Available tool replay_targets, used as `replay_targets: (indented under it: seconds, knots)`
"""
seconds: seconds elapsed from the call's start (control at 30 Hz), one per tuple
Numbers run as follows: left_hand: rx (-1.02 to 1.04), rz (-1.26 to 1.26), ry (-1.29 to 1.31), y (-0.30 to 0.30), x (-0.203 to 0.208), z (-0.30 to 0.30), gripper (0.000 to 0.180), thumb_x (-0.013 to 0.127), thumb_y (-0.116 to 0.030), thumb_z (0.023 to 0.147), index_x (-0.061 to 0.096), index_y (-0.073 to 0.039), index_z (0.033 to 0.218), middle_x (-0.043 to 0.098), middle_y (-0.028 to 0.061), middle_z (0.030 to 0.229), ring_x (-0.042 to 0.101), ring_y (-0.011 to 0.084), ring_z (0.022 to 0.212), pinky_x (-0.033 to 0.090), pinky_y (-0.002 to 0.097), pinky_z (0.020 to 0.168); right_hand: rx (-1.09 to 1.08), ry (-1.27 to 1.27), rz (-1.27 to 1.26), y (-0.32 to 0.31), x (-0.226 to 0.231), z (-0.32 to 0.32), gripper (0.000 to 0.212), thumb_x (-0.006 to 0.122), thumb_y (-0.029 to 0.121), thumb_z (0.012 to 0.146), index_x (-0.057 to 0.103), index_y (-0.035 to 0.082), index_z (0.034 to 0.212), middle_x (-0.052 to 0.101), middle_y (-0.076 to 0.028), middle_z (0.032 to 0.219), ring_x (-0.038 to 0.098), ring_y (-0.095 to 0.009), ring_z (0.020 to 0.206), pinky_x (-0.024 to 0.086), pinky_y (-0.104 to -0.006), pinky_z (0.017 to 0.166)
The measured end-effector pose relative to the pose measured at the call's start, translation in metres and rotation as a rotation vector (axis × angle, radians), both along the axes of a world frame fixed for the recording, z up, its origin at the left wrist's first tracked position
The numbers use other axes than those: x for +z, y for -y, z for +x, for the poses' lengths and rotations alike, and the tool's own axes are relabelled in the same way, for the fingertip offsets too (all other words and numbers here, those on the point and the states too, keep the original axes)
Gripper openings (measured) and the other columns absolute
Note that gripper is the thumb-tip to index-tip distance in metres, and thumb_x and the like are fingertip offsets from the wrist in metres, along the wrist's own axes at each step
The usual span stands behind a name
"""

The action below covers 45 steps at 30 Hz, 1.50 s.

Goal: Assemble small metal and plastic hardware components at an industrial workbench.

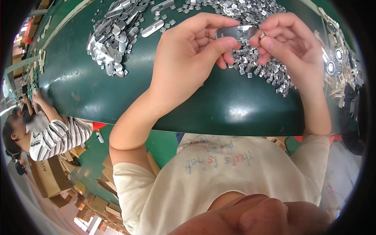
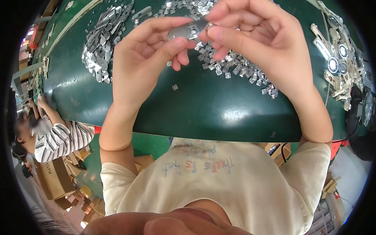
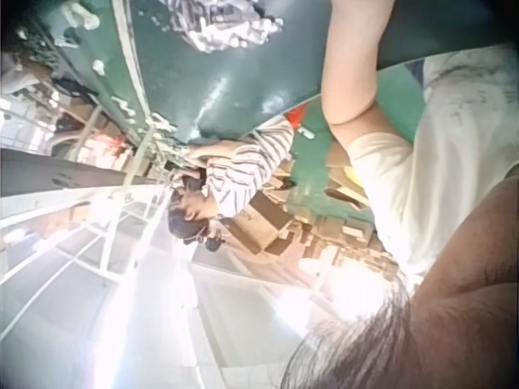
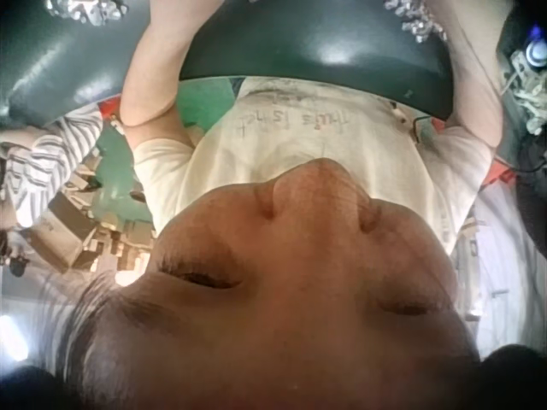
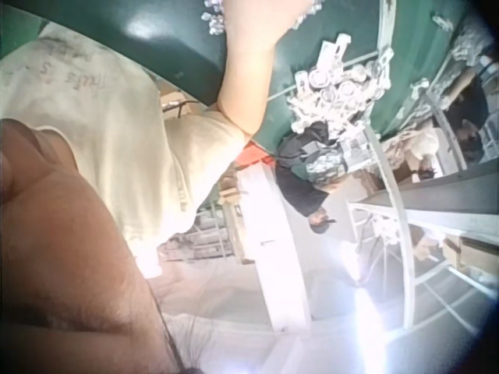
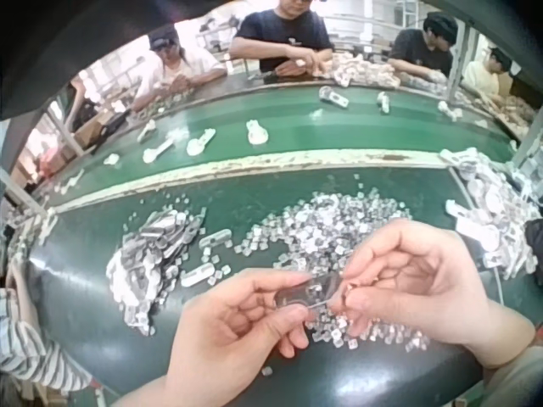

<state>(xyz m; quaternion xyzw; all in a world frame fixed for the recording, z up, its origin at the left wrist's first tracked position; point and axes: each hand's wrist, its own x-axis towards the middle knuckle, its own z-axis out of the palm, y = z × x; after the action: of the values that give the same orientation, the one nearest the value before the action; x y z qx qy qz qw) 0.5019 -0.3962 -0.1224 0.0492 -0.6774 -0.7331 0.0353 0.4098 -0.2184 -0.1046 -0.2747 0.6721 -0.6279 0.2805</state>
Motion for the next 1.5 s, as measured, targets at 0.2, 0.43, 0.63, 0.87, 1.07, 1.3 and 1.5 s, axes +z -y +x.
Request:
replay_targets:
  seconds: [0.2, 0.43, 0.63, 0.87, 1.07, 1.3, 1.5]
  knots:
    - [-0.019, 0.045, 0.038, 0.002, 0.008, 0.000, 0.025, 0.054, 0.002, 0.084, 0.058, 0.004, 0.108, 0.063, 0.0099, 0.079, 0.056, 0.0087, 0.063, 0.044, 0.0197, 0.055, 0.116, -1.123, 0.038, 0.002, 0.008, -0.004, 0.025, 0.061, -0.009, 0.068, 0.058, -0.006, 0.092, 0.060, -0.015, 0.092, 0.057, -0.026, 0.082, 0.048, -0.0336, 0.071]
    - [-0.069, -0.025, 0.002, 0.004, 0.008, 0.000, 0.024, 0.052, 0.004, 0.084, 0.059, 0.004, 0.107, 0.060, 0.0060, 0.073, 0.055, 0.0073, 0.062, 0.044, 0.0185, 0.054, 0.171, -1.634, -0.010, 0.004, -0.004, -0.006, 0.034, 0.061, -0.009, 0.056, 0.063, -0.007, 0.089, 0.061, -0.017, 0.093, 0.059, -0.030, 0.080, 0.051, -0.0341, 0.065]
    - [-0.089, 0.017, -0.071, 0.001, 0.005, -0.001, 0.024, 0.052, 0.003, 0.085, 0.058, 0.003, 0.107, 0.060, 0.0053, 0.074, 0.055, 0.0076, 0.062, 0.044, 0.0184, 0.054, 0.222, -1.744, -0.085, 0.002, -0.002, -0.013, 0.030, 0.062, -0.006, 0.059, 0.062, -0.009, 0.089, 0.061, -0.017, 0.095, 0.060, -0.030, 0.084, 0.052, -0.0351, 0.067]
    - [-0.022, 0.157, 0.045, 0.001, -0.002, -0.001, 0.027, 0.059, 0.000, 0.083, 0.055, 0.002, 0.109, 0.061, 0.0058, 0.079, 0.056, 0.0086, 0.066, 0.045, 0.0201, 0.057, 0.220, -1.203, -0.128, 0.008, -0.014, -0.017, 0.040, 0.070, 0.003, 0.066, 0.054, -0.004, 0.102, 0.060, -0.018, 0.098, 0.059, -0.033, 0.089, 0.048, -0.0379, 0.073]
    - [0.057, 0.120, 0.051, 0.008, -0.025, -0.011, 0.025, 0.055, 0.000, 0.085, 0.053, 0.003, 0.110, 0.061, 0.0074, 0.086, 0.057, 0.0098, 0.071, 0.046, 0.0213, 0.061, -0.109, -0.724, 0.070, 0.033, -0.019, -0.075, 0.038, 0.064, 0.019, 0.080, 0.050, 0.004, 0.112, 0.064, -0.009, 0.096, 0.059, -0.017, 0.085, 0.046, -0.0311, 0.078]
    - [0.124, 0.135, 0.019, 0.009, -0.034, -0.019, 0.019, 0.057, 0.004, 0.082, 0.051, 0.003, 0.101, 0.061, 0.0080, 0.078, 0.059, 0.0099, 0.066, 0.049, 0.0220, 0.058, -0.223, -0.967, 0.953, 0.071, -0.063, -0.325, 0.058, 0.060, 0.051, 0.075, 0.046, 0.029, 0.127, 0.054, -0.018, 0.117, 0.041, -0.031, 0.120, 0.037, -0.0399, 0.096]
    - [0.056, 0.217, 0.018, 0.006, -0.032, -0.026, 0.020, 0.057, 0.004, 0.082, 0.047, 0.004, 0.100, 0.060, 0.0106, 0.082, 0.059, 0.0124, 0.068, 0.049, 0.0237, 0.060, -0.423, -0.787, 0.957, 0.103, -0.105, -0.441, 0.059, 0.044, 0.064, 0.078, 0.042, 0.036, 0.130, 0.039, -0.009, 0.137, 0.016, -0.034, 0.133, 0.010, -0.0576, 0.103]
